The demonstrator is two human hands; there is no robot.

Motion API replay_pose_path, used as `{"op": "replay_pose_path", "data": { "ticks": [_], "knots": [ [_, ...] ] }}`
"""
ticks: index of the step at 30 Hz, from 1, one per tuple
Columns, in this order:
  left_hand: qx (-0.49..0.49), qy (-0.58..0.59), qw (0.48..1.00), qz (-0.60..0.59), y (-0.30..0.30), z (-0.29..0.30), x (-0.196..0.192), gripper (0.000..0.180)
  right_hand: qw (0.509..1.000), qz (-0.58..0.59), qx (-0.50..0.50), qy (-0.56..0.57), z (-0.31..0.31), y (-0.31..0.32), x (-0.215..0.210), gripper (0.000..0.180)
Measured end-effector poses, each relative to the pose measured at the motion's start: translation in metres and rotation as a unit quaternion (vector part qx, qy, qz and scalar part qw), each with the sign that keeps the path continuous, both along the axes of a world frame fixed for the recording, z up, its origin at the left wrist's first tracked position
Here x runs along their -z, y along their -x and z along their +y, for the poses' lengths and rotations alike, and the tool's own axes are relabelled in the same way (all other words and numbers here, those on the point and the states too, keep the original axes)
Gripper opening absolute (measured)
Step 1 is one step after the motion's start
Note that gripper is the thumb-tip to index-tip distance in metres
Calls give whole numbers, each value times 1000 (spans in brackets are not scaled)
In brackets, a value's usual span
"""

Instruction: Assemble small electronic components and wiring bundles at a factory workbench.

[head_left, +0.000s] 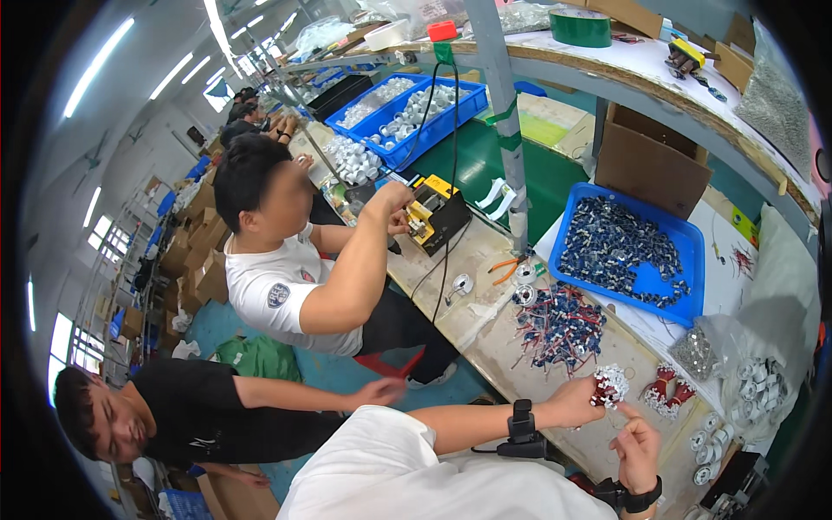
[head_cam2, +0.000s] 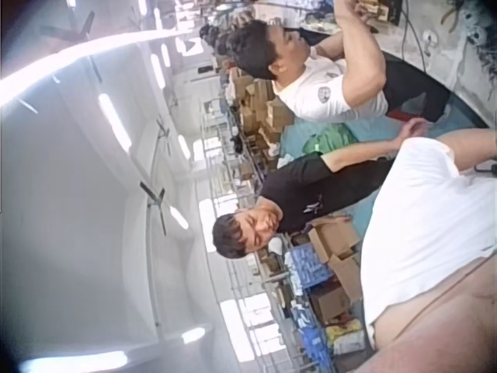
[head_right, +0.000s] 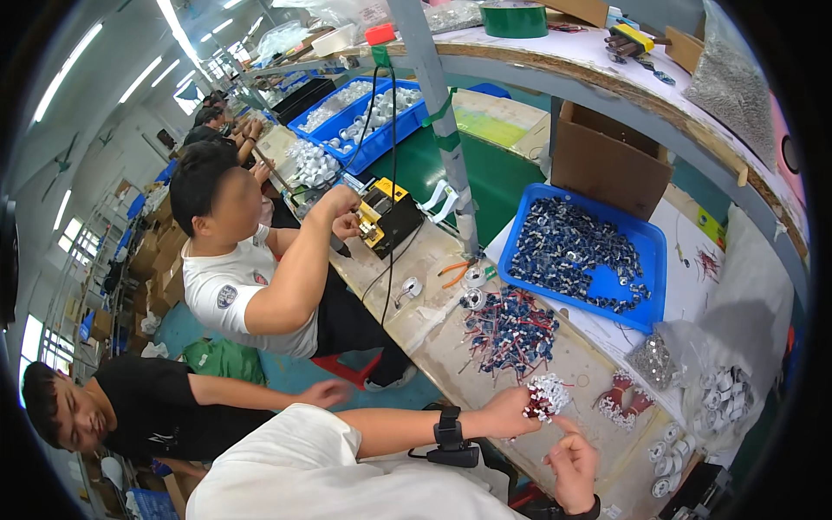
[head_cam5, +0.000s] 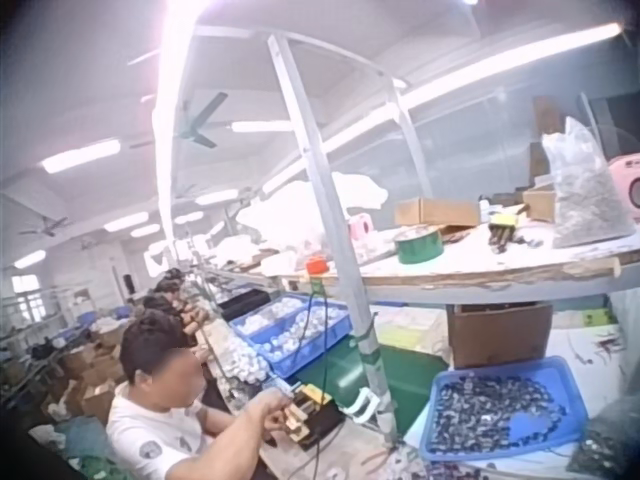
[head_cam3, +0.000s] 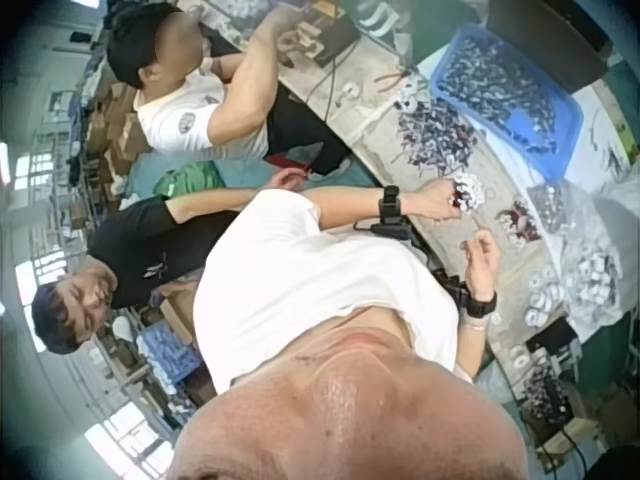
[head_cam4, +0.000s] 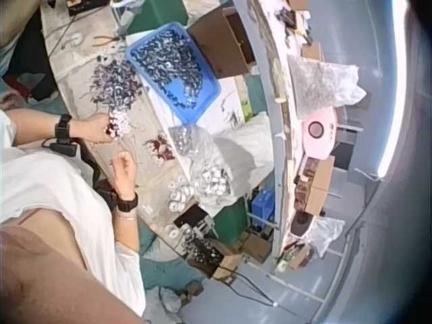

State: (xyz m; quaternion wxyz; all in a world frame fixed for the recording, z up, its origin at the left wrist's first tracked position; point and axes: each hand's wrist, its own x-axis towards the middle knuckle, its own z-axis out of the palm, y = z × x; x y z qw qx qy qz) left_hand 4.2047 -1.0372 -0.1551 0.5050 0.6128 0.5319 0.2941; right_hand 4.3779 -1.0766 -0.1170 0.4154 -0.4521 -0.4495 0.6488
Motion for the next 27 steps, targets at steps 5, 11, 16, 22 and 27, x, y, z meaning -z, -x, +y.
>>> {"op": "replay_pose_path", "data": {
  "ticks": [5, 11, 16, 22, 27],
  "knots": [
    [-10, -52, 998, 18, 5, 1, -4, 18, 994, 60, -83, 44, 7, -1, 10, 14],
    [-6, 9, 1000, -7, 8, 1, 15, 20, 987, -90, -132, 25, 8, -14, 27, 11],
    [11, 232, 922, -311, 12, -2, 12, 15, 966, -228, -121, -28, -1, -16, 14, 12],
    [-3, 268, 904, -332, 18, -3, 12, 16, 927, -311, -168, -129, -1, -25, -8, 10],
    [17, 261, 906, -333, 18, -4, 5, 21, 981, -66, -29, -181, 2, -29, -18, 17]
  ]
}}
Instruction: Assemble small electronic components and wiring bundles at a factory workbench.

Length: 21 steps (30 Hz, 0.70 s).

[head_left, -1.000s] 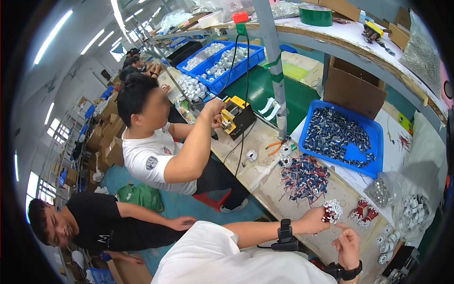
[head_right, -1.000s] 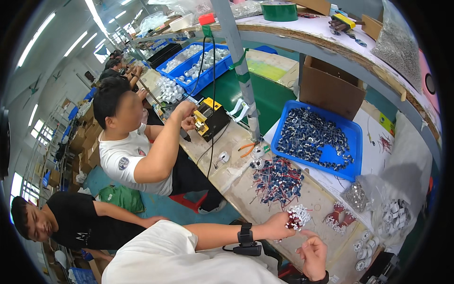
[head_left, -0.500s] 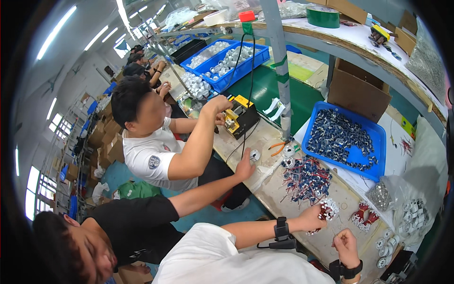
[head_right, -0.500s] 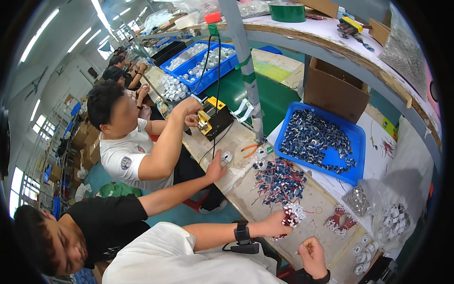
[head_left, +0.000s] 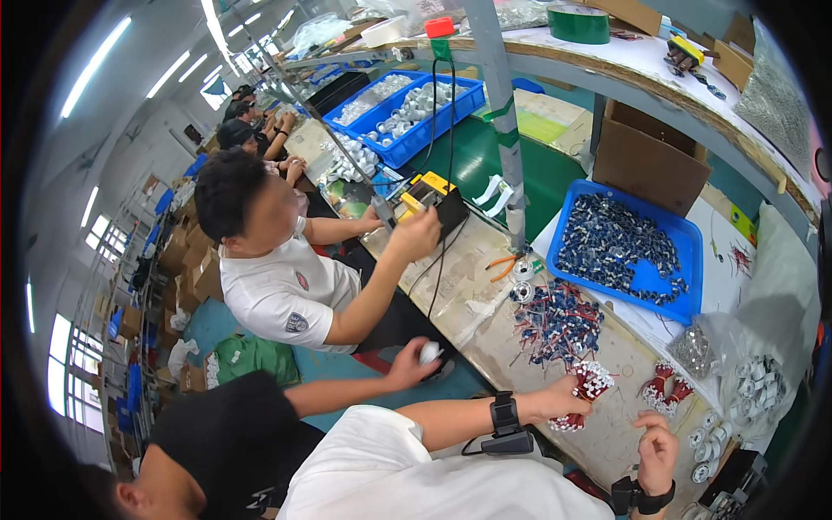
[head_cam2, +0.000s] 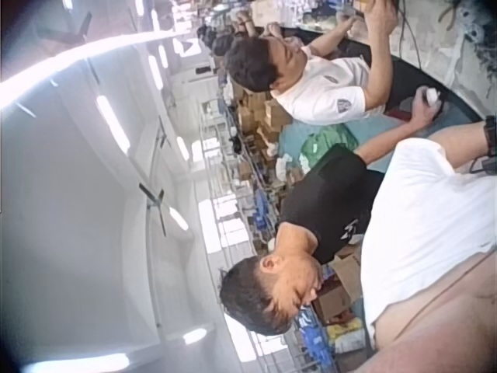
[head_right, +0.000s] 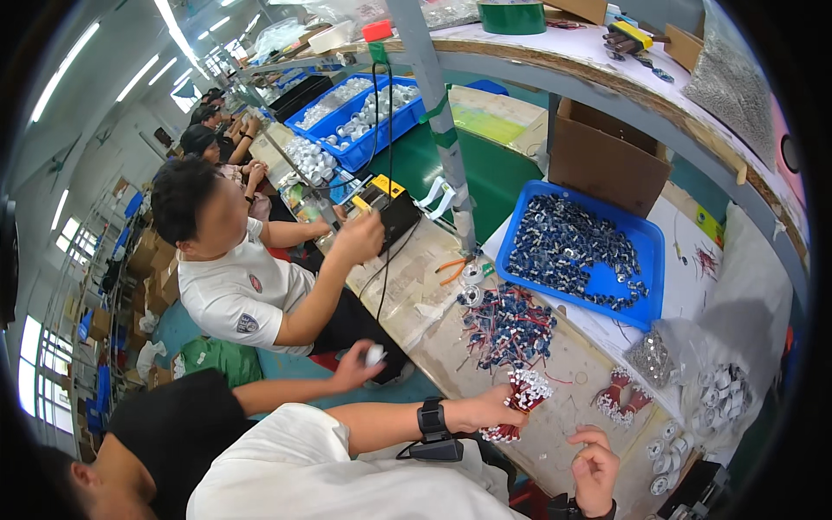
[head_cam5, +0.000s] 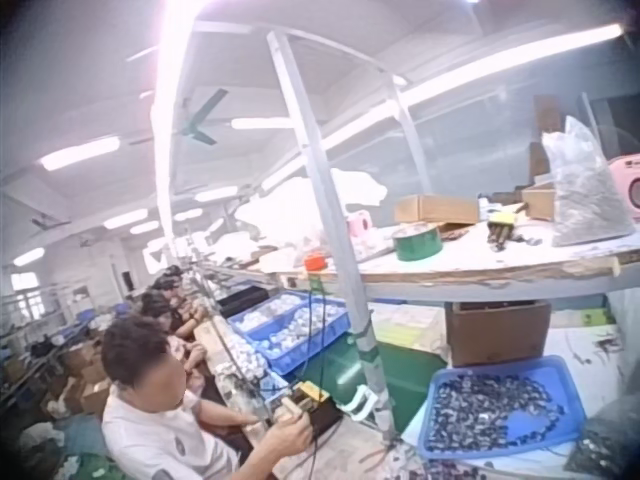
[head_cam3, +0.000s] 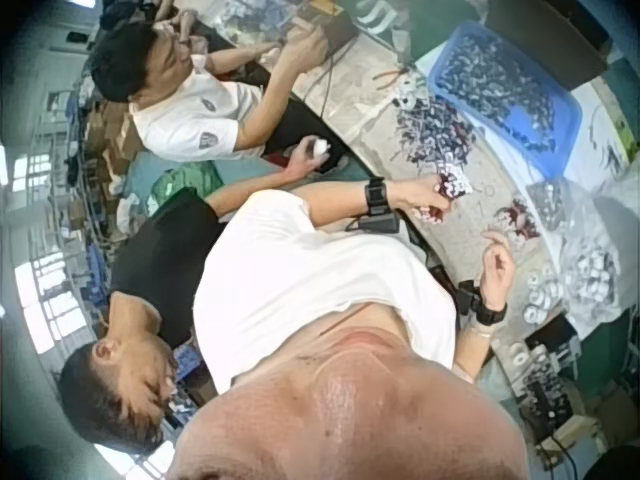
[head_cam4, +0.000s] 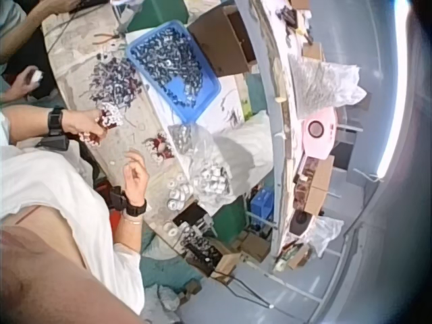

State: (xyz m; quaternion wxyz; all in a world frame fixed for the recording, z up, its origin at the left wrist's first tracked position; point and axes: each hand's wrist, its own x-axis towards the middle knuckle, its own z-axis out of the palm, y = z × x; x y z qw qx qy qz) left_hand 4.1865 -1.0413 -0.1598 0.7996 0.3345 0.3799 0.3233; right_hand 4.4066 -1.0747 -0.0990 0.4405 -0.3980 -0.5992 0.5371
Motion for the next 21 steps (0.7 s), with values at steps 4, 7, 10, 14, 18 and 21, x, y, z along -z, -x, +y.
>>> {"op": "replay_pose_path", "data": {
  "ticks": [4, 7, 10, 14, 18, 21],
  "knots": [
    [13, 9, 998, 59, 3, 8, 0, 22, 989, -136, 55, 7, -4, 7, -11, 27],
    [-23, -6, 997, 68, 5, 8, -1, 21, 957, -242, 113, -110, -8, 3, -23, 30],
    [-14, -39, 997, 62, 5, 8, -3, 21, 970, -158, 103, -151, 0, -2, -12, 29],
    [-13, 1, 999, 41, -1, 9, -8, 19, 967, 229, -23, 109, -1, 12, 12, 33],
    [22, 15, 1000, 1, 1, 12, 1, 17, 937, 249, -154, 191, 11, -1, 12, 42],
    [25, 35, 993, -105, 2, 15, -28, 17, 957, 119, -191, 183, 36, -7, 11, 62]
  ]
}}
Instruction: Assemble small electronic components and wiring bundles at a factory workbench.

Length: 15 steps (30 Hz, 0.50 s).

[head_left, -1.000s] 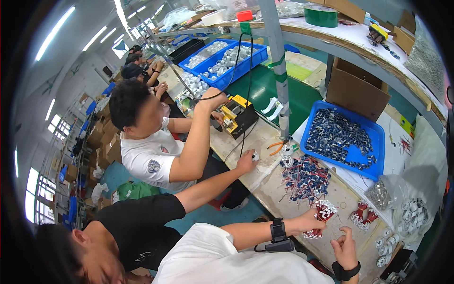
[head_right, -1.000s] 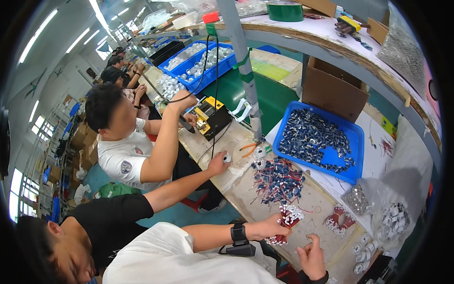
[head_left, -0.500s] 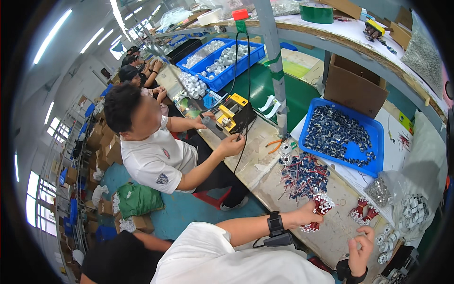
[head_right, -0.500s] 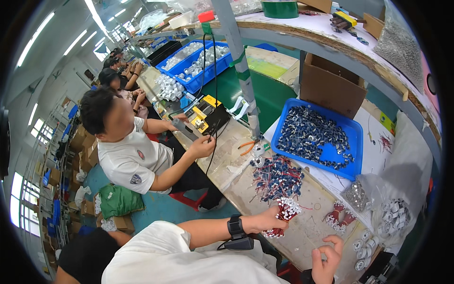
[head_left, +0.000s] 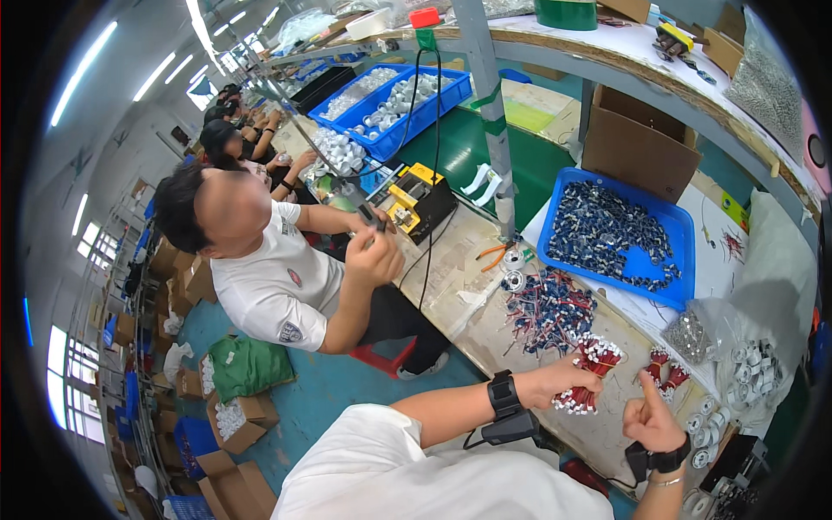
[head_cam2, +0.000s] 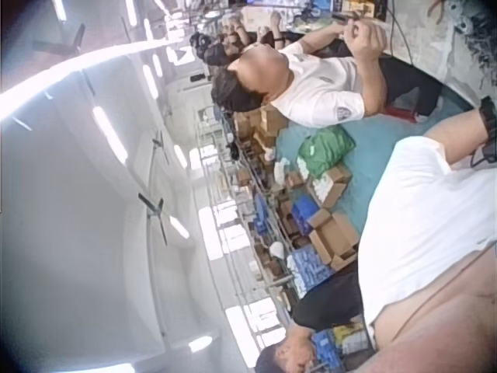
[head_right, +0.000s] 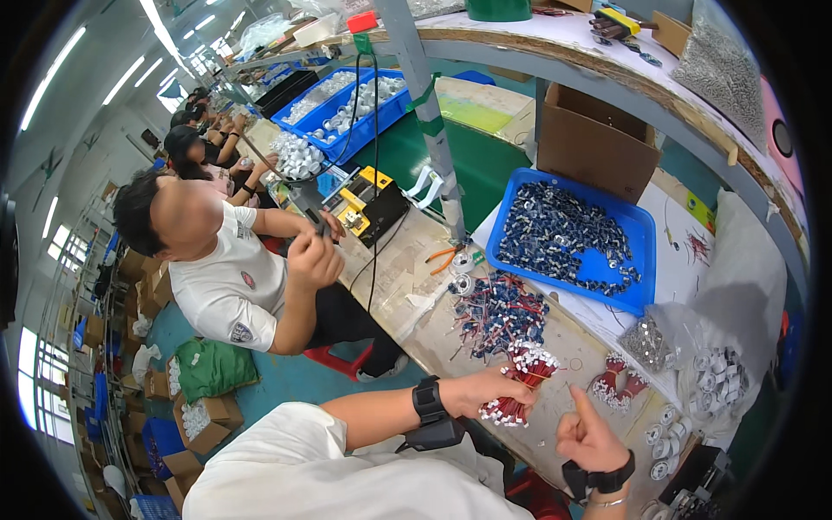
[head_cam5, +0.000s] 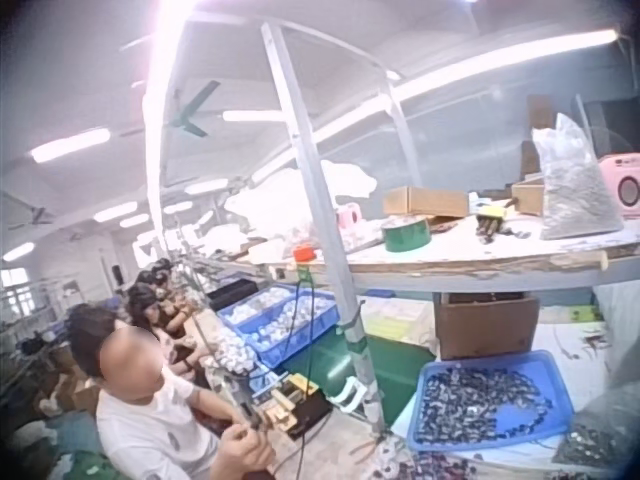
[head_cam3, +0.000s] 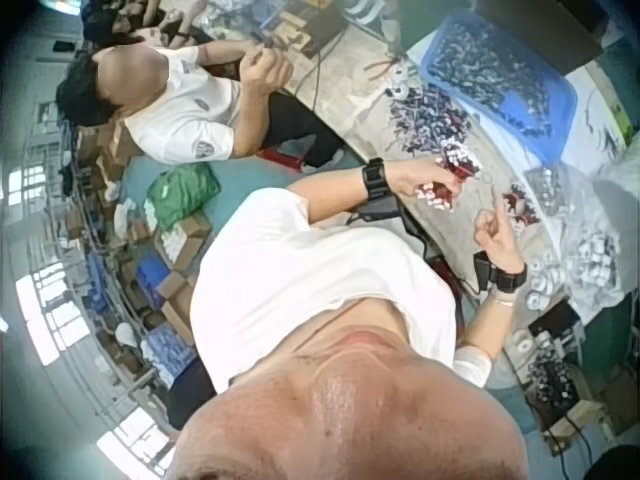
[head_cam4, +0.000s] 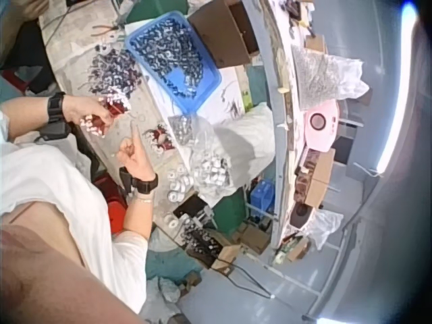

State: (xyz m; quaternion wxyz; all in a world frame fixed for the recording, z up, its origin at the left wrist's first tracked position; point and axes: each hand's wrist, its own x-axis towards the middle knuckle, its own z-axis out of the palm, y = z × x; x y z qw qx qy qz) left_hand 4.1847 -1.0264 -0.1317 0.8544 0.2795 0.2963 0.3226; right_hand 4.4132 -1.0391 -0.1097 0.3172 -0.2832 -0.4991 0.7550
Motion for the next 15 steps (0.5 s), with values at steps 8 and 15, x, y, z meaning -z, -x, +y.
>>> {"op": "replay_pose_path", "data": {
  "ticks": [8, 15],
  "knots": [
    [308, -101, 938, -124, -8, -19, 3, 21, 979, -77, -110, -153, 44, -3, -36, 52],
    [424, -443, 788, 53, -27, -23, -34, 19, 928, -223, -288, -84, 76, 57, -23, 42]
  ]
}}
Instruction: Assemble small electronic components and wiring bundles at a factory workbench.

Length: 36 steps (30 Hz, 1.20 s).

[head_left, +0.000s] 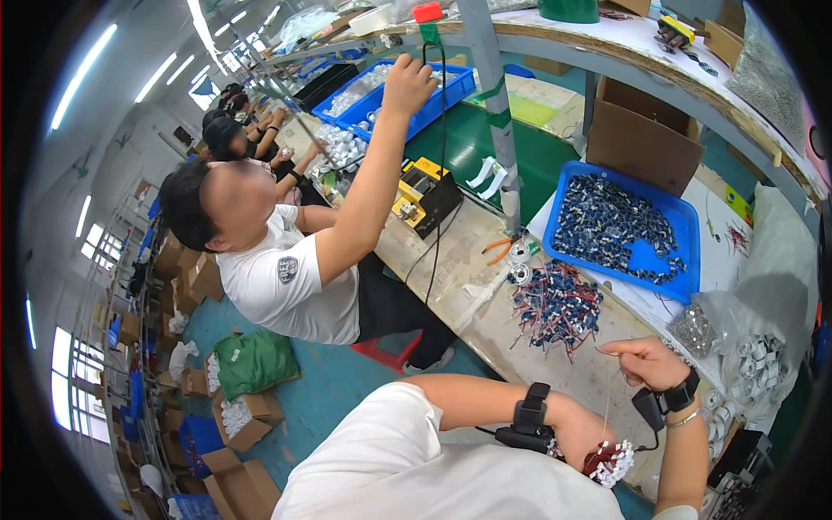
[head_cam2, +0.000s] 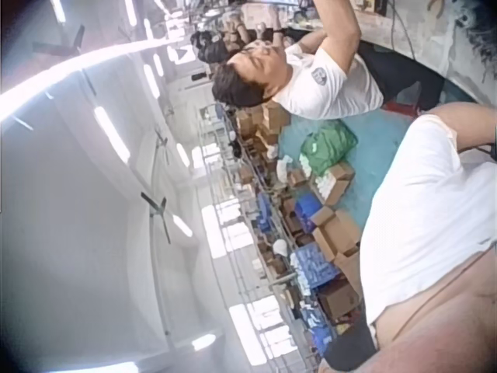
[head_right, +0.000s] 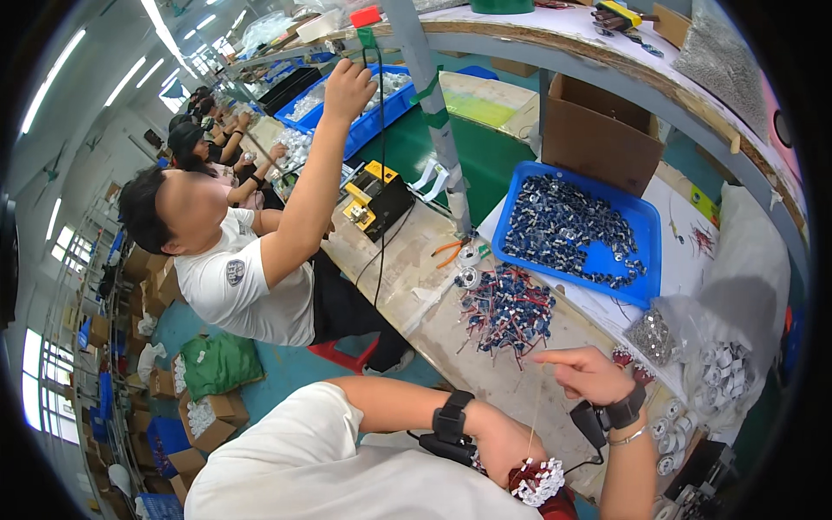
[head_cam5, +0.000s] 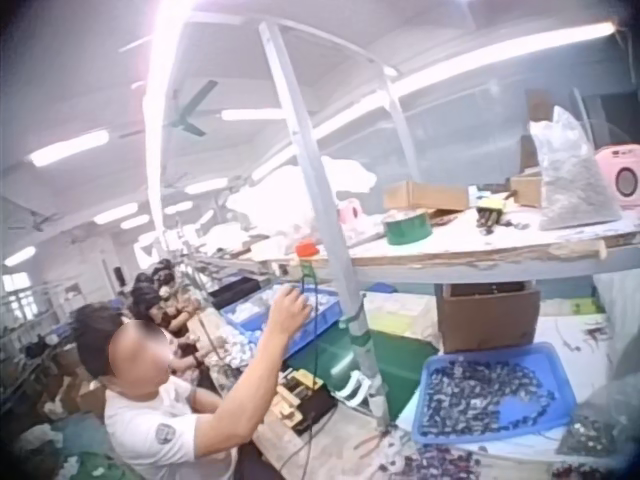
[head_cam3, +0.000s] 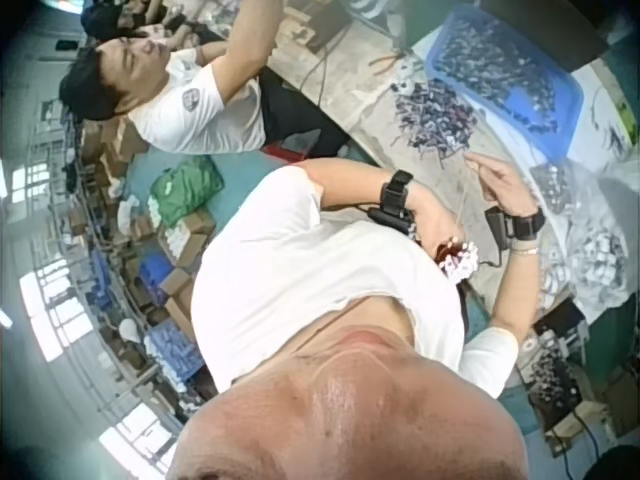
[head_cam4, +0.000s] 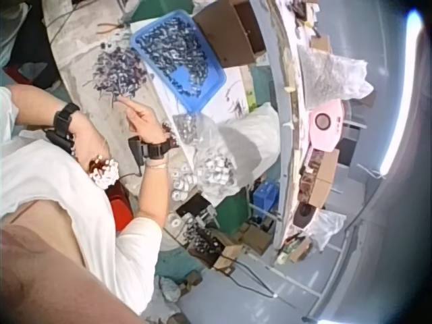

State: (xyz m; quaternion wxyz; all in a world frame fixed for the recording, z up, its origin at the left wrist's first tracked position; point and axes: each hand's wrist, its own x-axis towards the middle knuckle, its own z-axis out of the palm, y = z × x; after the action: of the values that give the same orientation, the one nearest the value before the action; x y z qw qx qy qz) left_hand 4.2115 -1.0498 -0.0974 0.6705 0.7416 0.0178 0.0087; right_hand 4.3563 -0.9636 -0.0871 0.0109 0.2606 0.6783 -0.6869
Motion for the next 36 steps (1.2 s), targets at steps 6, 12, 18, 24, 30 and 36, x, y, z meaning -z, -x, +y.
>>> {"op": "replay_pose_path", "data": {
  "ticks": [6, 12, 18, 24, 30, 36],
  "knots": [
    [-30, 262, 962, -76, 17, -16, 19, 16, 786, 411, 427, 174, -79, -100, 63, 21],
    [-38, -59, 964, -258, -20, -25, -3, 21, 880, 162, 391, 217, -74, -37, 76, 26],
    [-68, 20, 971, -228, 39, -14, 6, 35, 662, 444, 590, 129, -72, -150, 67, 49],
    [-170, 269, 945, 81, 56, 6, 8, 15, 783, 182, 576, 145, -95, -125, 60, 29],
    [-420, 357, 835, 10, 71, 2, 43, 46, 799, 46, 595, 71, -139, -114, 98, 21],
    [-460, 465, 752, -76, 85, 2, 79, 43, 930, -140, 270, -206, -164, -70, 120, 19]
  ]
}}
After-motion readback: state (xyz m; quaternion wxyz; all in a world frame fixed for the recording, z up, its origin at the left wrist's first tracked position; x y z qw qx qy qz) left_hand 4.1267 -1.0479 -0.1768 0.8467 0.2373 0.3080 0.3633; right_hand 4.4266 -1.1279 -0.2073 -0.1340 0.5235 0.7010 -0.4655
